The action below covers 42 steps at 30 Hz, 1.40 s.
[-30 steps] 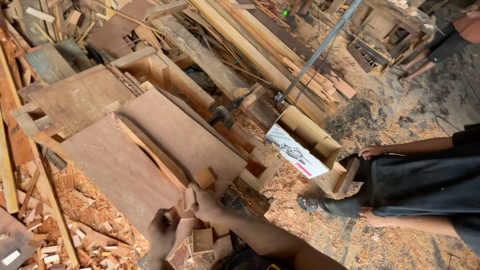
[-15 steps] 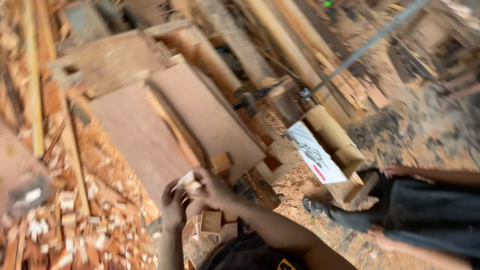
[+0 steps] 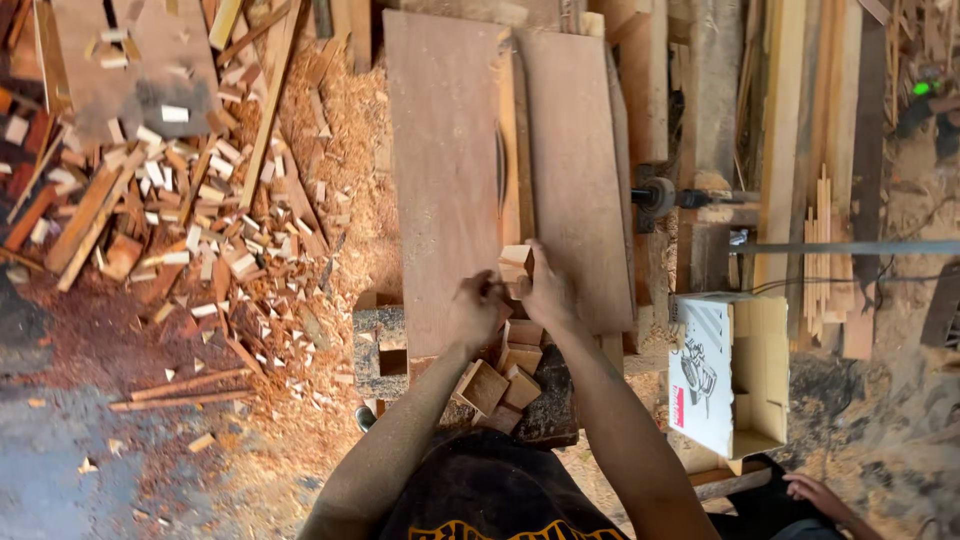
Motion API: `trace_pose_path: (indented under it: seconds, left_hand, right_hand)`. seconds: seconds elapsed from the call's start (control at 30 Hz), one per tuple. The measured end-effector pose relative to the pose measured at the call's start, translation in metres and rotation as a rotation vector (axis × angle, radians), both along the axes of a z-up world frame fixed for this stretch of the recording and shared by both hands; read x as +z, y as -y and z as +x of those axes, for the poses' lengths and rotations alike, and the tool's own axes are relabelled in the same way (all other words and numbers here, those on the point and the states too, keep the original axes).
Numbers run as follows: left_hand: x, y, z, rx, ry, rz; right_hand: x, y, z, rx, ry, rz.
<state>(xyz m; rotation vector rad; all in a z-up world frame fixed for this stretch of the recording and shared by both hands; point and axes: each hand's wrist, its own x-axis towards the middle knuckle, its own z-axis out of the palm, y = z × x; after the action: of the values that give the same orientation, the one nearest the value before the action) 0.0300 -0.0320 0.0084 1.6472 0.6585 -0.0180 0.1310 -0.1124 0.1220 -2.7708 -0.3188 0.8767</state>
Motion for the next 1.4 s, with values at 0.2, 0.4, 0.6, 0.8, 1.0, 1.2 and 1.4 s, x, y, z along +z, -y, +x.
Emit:
trace_pose_path:
  seconds: [0.2, 0.4, 0.6, 0.8, 1.0, 1.2, 1.4]
  left_hand:
    - [0.014, 0.009, 0.021, -0.331, -0.067, -0.19]
    - [0.035, -0.013, 0.053, -0.296, -0.127, -0.375]
    - [0.027, -0.016, 0.075, -0.162, 0.005, -0.467]
    - [0.034, -0.019, 0.03, -0.159, -0.099, -0.369]
    - [0.067, -0.027, -0.005, -0.132, -0.114, -0.45]
    - [0.052, -0.035, -0.025, -0.123, -0.24, -0.318]
    - [0.014, -0.018, -0.004, 0.053, 0.003, -0.113]
  right_hand:
    - [-0.029, -0.021, 0.023, 0.059, 0.018, -0.243]
    - [-0.072, -0.028, 0.055, -0.027, 0.144, -0.144]
    - [-0.096, -0.03, 0.086, 0.023, 0.269, -0.025]
    - [-0.098, -0.04, 0.099, -0.007, 0.264, -0.028]
    - [-0.086, -0.054, 0.12, -0.001, 0.26, 0.054]
    - [-0.078, -0.044, 0.097, 0.014, 0.2, 0.035]
    - [-0.025, 0.019, -0.028, 0.027, 0.104, 0.093]
